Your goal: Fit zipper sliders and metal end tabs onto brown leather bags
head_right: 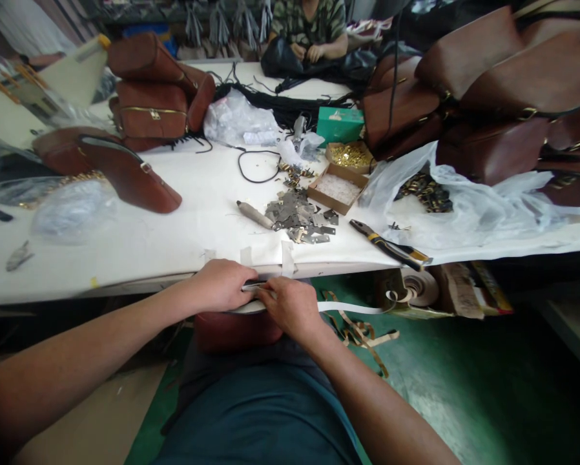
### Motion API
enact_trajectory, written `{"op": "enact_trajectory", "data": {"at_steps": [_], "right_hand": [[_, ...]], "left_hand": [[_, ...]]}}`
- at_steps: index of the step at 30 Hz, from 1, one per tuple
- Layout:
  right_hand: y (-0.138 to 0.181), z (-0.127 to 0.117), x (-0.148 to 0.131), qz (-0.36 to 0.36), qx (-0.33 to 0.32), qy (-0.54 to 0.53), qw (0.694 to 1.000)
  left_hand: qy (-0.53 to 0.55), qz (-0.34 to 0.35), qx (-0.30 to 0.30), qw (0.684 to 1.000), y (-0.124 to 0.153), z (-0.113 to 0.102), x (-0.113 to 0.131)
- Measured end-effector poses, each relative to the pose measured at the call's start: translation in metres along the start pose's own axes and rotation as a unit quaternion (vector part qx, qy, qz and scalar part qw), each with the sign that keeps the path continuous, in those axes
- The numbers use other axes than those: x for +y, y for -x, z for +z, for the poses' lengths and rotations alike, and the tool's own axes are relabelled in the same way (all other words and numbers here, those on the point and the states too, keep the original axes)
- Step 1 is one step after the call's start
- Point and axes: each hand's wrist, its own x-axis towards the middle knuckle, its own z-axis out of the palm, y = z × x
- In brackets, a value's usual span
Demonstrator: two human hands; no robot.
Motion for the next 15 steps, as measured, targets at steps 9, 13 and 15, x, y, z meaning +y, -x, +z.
{"op": "enact_trajectory", "data": {"at_steps": [9, 13, 15], "right_hand": [[0.008, -0.007, 0.0, -0.021, -0.041, 0.026, 0.999], [0.01, -0.03, 0.004, -0.077, -0.12, 0.037, 0.989], [0.014, -0.039, 0.01, -0.096, -0.148, 0.012, 0.984]], "left_hand": [[-0.059, 0.036, 0.003, 0.998, 0.005, 0.004, 0.016], [-0.087, 0.073, -0.015, 0.993, 0.009, 0.007, 0.029], [-0.076, 0.095, -0.021, 0.992, 0.011, 0.009, 0.039]]}}
